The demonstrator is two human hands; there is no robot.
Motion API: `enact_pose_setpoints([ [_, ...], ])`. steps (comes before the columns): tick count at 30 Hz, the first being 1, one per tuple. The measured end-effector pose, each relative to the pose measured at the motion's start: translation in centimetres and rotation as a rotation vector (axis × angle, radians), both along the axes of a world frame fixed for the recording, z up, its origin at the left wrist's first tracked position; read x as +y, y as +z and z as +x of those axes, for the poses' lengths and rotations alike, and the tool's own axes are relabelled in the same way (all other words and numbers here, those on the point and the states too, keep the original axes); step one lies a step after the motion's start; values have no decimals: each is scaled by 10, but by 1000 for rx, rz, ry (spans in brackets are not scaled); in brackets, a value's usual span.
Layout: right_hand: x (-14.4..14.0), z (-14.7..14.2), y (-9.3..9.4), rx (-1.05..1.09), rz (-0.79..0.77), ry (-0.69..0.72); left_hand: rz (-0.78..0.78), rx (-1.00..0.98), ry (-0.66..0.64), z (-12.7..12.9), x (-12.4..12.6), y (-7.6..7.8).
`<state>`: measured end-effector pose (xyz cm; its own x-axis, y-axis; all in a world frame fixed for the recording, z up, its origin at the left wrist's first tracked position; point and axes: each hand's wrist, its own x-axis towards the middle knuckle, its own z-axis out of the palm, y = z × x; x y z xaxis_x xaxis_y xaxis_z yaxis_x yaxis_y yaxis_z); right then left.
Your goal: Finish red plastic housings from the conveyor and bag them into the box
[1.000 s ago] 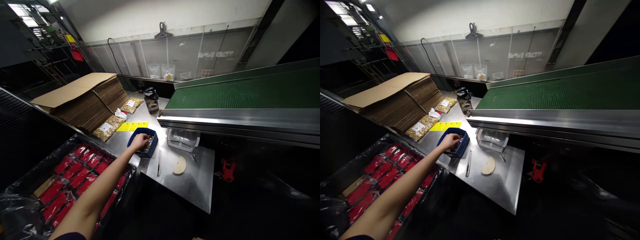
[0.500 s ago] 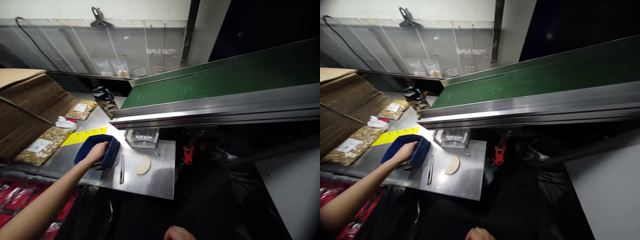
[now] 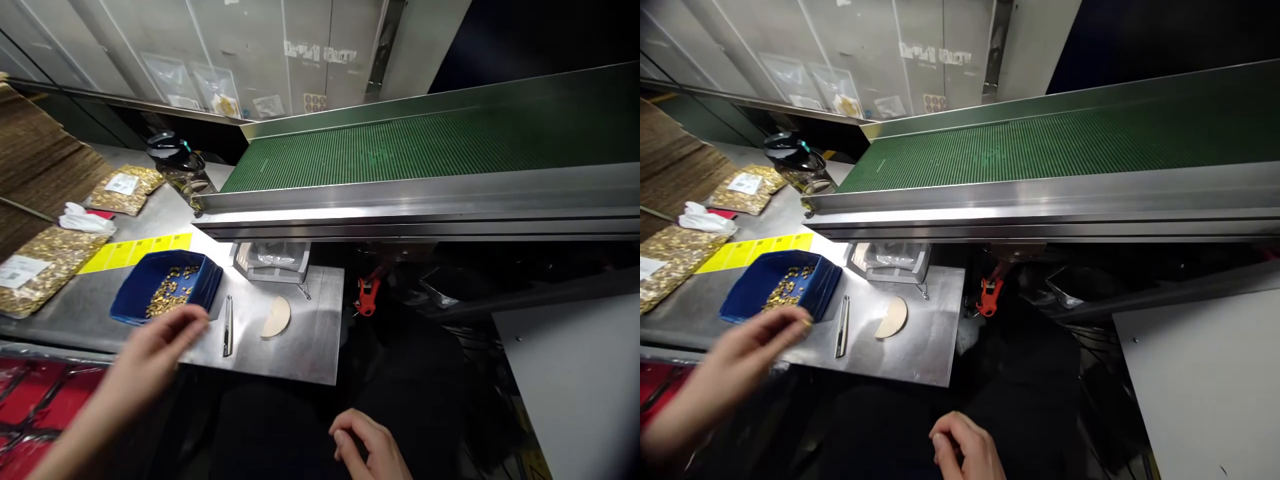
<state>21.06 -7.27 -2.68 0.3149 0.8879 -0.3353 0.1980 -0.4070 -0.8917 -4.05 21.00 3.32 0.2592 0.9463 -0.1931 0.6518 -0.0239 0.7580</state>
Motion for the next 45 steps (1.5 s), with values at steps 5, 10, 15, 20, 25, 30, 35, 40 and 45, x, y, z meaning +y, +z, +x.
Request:
enact_pose_setpoints([
  [5,16,-18,7,134,106,32,-914,-553,-270,71,-147,-41],
  [10,6,-18,-1,42,65,88,-1153,-767,-132,91,-184,-64],
  [15,-3,-18,-6,87,77,-53,-1273,-840,-20,95,-183,-56],
  [20,-10,-12,-11,43,97,-180,-1399,-917,59,103,-191,-53],
  [25,-18,-2,-11,4,95,-107,-1437,-960,72,110,-197,-61],
  [30,-20,-7,-3,37,107,-224,-1447,-991,85,116,-198,-61],
  [35,-20,5,0,141,-18,-407,-1326,-944,134,120,-197,-62],
  [40,-20,23,-1,302,-98,-535,-1281,-948,163,119,-196,-65],
  [45,-19,21,3,350,-106,-466,-1209,-883,117,118,-194,-60],
])
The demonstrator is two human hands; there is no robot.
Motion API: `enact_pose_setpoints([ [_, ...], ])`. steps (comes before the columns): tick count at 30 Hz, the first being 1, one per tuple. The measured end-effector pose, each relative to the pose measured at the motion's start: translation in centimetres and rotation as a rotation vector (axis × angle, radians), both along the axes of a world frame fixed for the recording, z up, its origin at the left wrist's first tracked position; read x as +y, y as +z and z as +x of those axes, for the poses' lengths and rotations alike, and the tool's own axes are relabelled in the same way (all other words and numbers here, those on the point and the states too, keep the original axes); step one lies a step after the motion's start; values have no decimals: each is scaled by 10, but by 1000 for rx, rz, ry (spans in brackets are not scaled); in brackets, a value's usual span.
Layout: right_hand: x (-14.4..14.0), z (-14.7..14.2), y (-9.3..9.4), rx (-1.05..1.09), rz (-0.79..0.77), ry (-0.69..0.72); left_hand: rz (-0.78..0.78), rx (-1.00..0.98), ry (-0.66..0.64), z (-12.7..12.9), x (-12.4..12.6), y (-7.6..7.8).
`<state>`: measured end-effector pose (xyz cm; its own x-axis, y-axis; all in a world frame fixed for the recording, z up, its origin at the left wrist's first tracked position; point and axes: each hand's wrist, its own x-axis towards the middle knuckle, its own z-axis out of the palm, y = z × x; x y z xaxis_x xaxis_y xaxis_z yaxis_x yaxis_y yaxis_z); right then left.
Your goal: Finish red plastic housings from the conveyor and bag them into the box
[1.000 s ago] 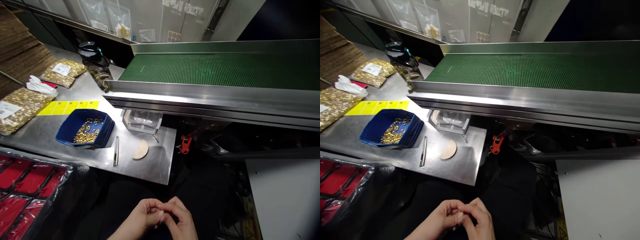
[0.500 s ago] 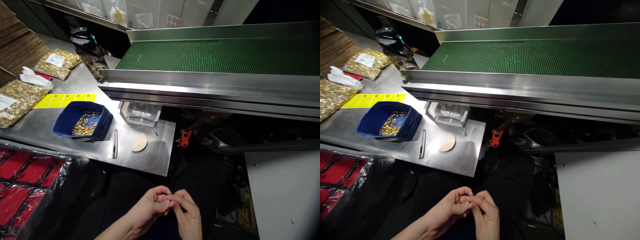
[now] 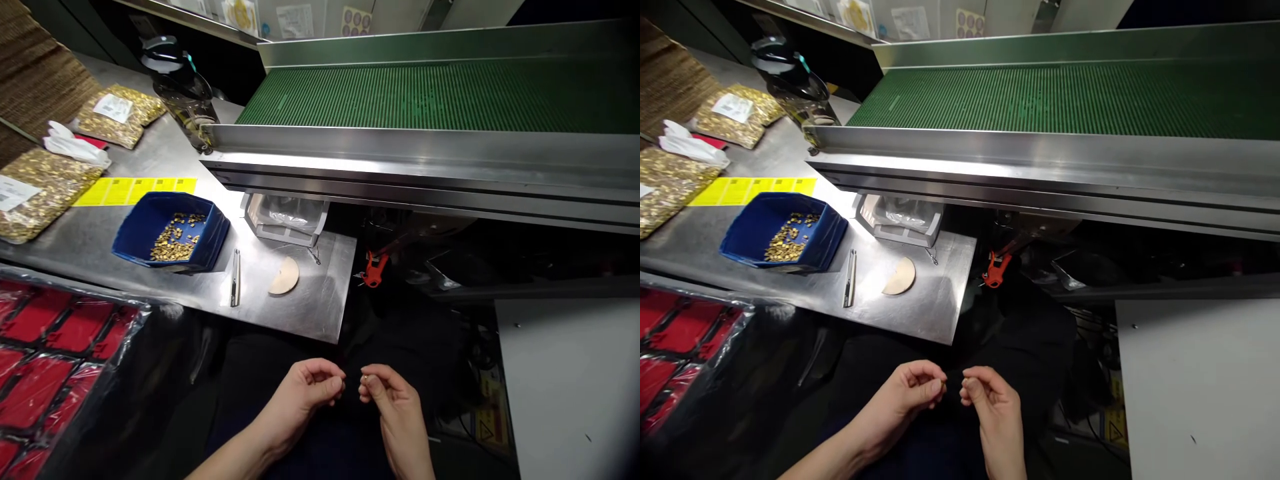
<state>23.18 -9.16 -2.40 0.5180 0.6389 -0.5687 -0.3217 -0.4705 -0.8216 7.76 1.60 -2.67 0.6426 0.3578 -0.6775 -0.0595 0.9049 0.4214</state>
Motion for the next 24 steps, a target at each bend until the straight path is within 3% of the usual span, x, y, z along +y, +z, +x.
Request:
enact_pose_setpoints([
  [7,4,-9,7,65,-5,45,185,86,-94,-2,5,6],
  [24,4,-9,9,54,1,92,321,67,-123,-1,2,5],
])
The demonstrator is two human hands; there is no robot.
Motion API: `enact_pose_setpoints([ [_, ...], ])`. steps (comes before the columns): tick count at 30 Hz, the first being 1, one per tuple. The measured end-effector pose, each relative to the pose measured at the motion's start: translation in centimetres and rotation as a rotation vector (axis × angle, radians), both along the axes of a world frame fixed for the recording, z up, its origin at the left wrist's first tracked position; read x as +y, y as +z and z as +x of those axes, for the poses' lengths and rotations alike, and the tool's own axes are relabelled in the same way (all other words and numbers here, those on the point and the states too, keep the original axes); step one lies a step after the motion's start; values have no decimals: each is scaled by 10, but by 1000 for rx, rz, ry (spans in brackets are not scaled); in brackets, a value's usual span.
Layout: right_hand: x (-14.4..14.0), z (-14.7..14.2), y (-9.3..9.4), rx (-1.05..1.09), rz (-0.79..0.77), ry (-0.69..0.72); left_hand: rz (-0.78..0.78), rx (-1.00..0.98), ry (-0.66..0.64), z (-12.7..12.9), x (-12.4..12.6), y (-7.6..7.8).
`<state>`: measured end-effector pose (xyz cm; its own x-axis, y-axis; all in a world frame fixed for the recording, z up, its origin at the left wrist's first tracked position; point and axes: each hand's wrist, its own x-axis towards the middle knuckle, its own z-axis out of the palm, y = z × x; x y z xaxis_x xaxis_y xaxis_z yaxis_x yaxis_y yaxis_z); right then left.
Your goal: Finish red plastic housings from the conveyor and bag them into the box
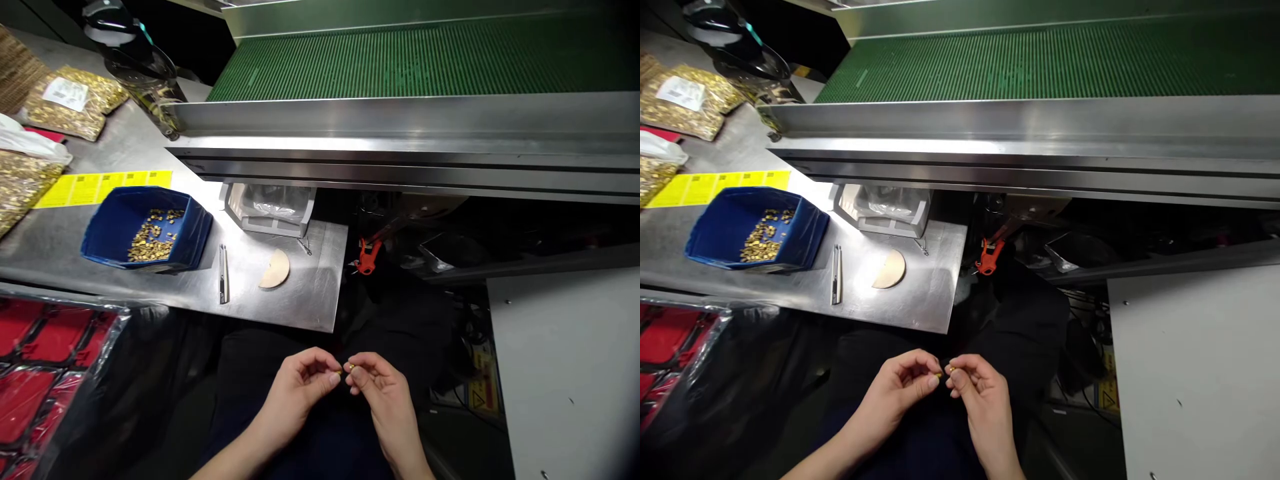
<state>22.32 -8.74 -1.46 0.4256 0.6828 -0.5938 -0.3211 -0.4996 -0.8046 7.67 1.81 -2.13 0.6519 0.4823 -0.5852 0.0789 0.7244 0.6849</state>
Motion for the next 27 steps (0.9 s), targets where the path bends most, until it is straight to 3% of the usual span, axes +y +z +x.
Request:
enact_pose_setpoints([
  [5,-1,0,1,-49,27,21,108,70,-5,1,-2,2],
  [12,1,-5,3,-43,68,76,581,98,-23,-1,-4,10],
  [18,4,-15,2,150,58,-61,910,41,35,-4,-4,8],
  [22,9,-20,4,327,77,-137,1035,19,12,-7,-1,7],
  [27,16,-22,8,402,84,-187,1132,-35,-25,-7,7,7],
])
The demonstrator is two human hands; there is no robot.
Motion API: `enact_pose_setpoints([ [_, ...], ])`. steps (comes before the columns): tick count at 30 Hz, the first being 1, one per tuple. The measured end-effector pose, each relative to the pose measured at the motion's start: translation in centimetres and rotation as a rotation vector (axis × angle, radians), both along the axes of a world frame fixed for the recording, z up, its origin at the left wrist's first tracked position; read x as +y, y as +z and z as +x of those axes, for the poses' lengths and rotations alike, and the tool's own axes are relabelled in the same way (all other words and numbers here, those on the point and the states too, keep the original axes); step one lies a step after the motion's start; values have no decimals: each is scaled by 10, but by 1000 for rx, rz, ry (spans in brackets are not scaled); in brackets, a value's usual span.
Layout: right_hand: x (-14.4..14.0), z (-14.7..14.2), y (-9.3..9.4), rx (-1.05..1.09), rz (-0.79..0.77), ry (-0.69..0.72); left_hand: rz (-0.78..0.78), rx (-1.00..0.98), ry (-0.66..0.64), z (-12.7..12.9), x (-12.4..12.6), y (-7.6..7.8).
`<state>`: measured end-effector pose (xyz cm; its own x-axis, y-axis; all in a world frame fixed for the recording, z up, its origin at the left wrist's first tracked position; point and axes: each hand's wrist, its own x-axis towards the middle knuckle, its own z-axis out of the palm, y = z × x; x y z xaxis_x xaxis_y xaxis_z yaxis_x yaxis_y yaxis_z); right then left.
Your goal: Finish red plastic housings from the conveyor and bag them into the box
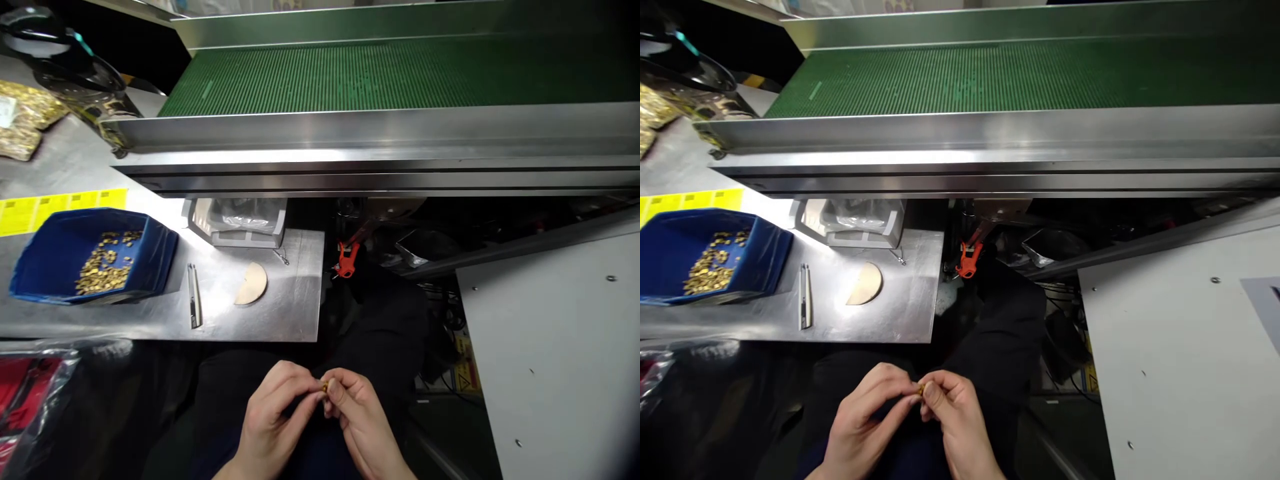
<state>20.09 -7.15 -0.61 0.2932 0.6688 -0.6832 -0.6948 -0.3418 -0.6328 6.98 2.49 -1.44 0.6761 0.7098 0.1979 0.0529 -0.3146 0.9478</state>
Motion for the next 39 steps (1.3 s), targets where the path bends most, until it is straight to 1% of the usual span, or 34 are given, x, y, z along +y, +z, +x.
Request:
enact_pose_setpoints([
  [4,1,-2,1,-7,7,-16,39,-17,-27,1,5,1],
  [8,-2,-3,-2,-125,29,37,45,-15,-13,0,5,1],
  [11,-3,-3,-3,-171,40,70,73,-20,-1,-2,5,1],
  [18,-2,-3,0,-114,16,70,315,-71,-36,-6,6,1],
  [25,-3,-5,0,-100,2,85,478,-69,-61,-10,8,-8],
  [29,-4,-2,-1,-120,-13,120,467,-59,-86,-10,9,-6],
  [32,-5,1,2,-152,-25,147,456,-67,-96,-8,10,-5],
  [36,-7,3,8,-174,-30,180,493,-74,-99,-10,13,-8],
  [39,-8,0,10,-125,-52,169,523,-68,-105,-16,12,-8],
])
